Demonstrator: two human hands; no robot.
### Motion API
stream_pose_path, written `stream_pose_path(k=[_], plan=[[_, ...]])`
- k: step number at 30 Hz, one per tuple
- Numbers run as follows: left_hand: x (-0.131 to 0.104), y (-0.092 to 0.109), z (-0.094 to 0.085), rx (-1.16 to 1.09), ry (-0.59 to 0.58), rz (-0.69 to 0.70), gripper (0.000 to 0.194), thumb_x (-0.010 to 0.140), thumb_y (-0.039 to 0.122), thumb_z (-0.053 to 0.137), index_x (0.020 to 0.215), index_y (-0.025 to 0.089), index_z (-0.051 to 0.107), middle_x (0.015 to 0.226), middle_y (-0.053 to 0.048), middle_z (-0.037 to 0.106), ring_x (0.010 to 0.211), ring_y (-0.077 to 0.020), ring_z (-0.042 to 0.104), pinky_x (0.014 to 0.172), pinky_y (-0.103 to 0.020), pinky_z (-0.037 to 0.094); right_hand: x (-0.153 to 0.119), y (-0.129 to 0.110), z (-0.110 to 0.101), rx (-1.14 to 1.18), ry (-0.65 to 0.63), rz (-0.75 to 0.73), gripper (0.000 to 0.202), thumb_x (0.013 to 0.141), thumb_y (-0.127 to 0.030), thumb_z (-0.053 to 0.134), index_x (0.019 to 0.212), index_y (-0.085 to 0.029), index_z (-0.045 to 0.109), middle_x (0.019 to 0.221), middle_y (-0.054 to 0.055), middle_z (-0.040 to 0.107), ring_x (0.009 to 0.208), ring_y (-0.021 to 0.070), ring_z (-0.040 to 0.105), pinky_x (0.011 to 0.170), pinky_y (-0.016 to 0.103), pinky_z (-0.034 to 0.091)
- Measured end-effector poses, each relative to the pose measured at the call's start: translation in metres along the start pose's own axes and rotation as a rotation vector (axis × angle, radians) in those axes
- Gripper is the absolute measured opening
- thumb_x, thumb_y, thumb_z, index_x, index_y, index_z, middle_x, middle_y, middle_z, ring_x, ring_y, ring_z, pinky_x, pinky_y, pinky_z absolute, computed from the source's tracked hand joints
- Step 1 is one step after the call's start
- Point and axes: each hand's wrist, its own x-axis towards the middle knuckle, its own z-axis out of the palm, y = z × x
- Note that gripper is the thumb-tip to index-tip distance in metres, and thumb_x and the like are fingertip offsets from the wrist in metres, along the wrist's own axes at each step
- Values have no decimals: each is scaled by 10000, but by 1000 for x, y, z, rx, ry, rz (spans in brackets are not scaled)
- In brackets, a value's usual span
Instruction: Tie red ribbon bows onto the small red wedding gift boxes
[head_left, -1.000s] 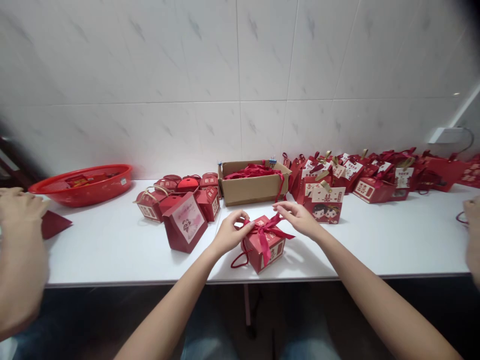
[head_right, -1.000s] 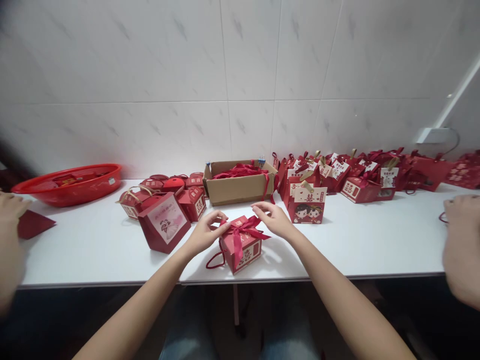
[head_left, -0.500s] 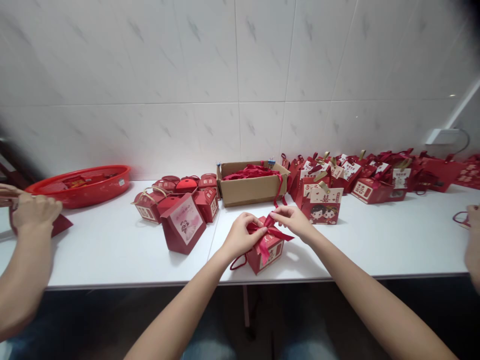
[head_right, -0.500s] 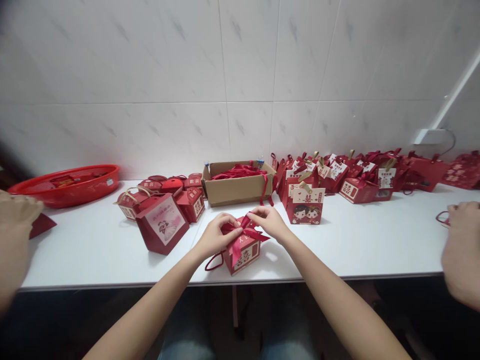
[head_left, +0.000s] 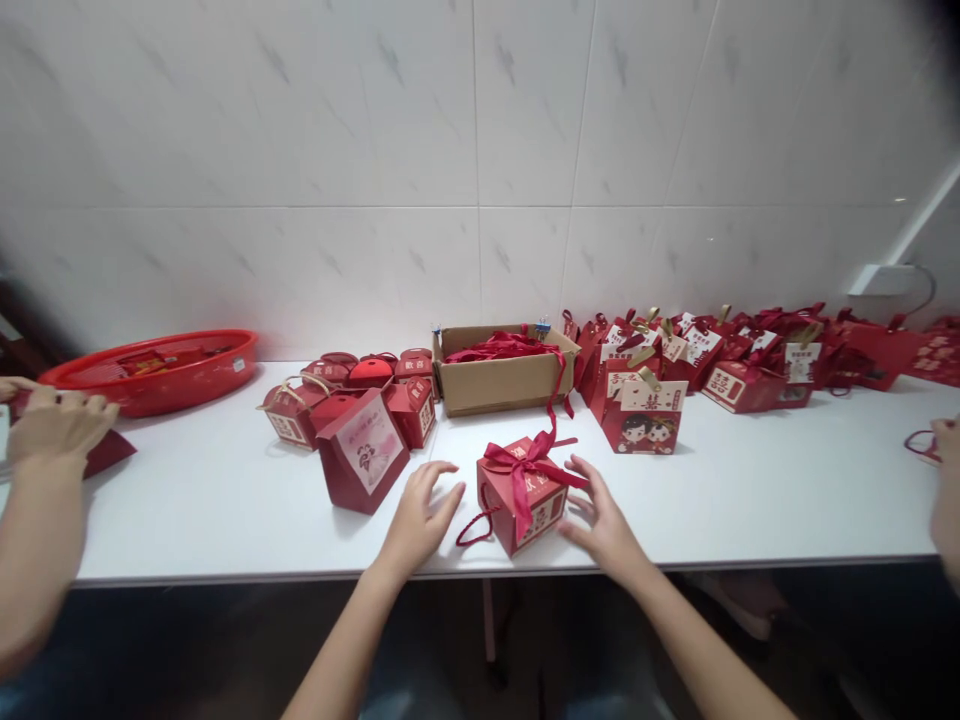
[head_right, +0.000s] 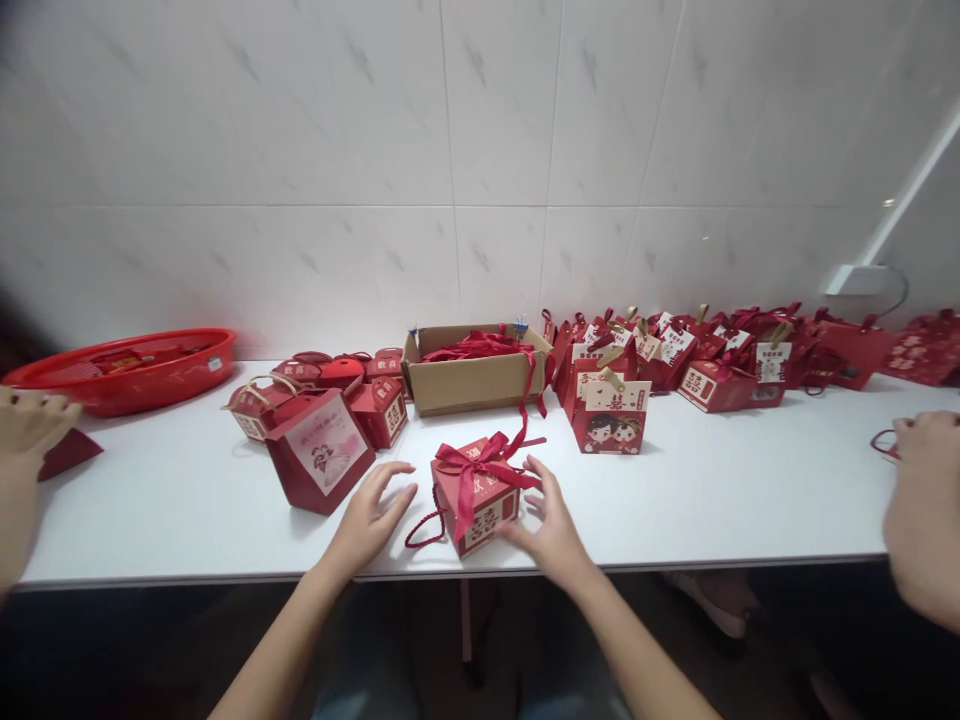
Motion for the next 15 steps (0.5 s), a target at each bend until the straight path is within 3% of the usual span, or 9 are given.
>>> stream_pose_path(k=[2,4,8,12,15], plan=[[-8,-18,-1,225,-37,-5,326,863,387,493,1111,195,583,1214,-141,582,1180,-298,504,991,-500,387,-18,7,17,-113,38,-15,1065,580,-519,780,1411,-282,157,1472,156,282,1301,348,390,1037,521,371],[-12,-28,1,342,-103,-1,378,863,401,487,1176,210,580,1290,-138,552,1240,-316,462,1009,-523,362,-25,9,34,-231,95,-38,1082,541,-509,801,1389,-297,163,1408,150,371,1293,387,382,1045,555,340],[-13,-28,2,390,-136,5,411,858,441,492,1197,231,591,1338,-117,530,1265,-302,453,1025,-500,363,-21,4,52,-343,166,36,1011,526,-531,773,1325,-300,198,1276,144,508,1177,417,494,919,529,454],[-12,-25,1,385,-131,-24,398,856,443,494,1168,223,605,1330,-109,541,1251,-292,470,1013,-483,380,-24,5,36,-446,271,109,982,557,-489,738,1324,-240,178,1257,185,507,1146,407,518,913,500,460],[-12,-28,1,390,-139,-23,398,858,445,484,1165,221,605,1339,-112,536,1264,-298,456,1008,-488,378,-36,21,-2,-522,337,153,964,598,-518,700,1341,-232,157,1240,197,507,1123,412,530,892,518,459]])
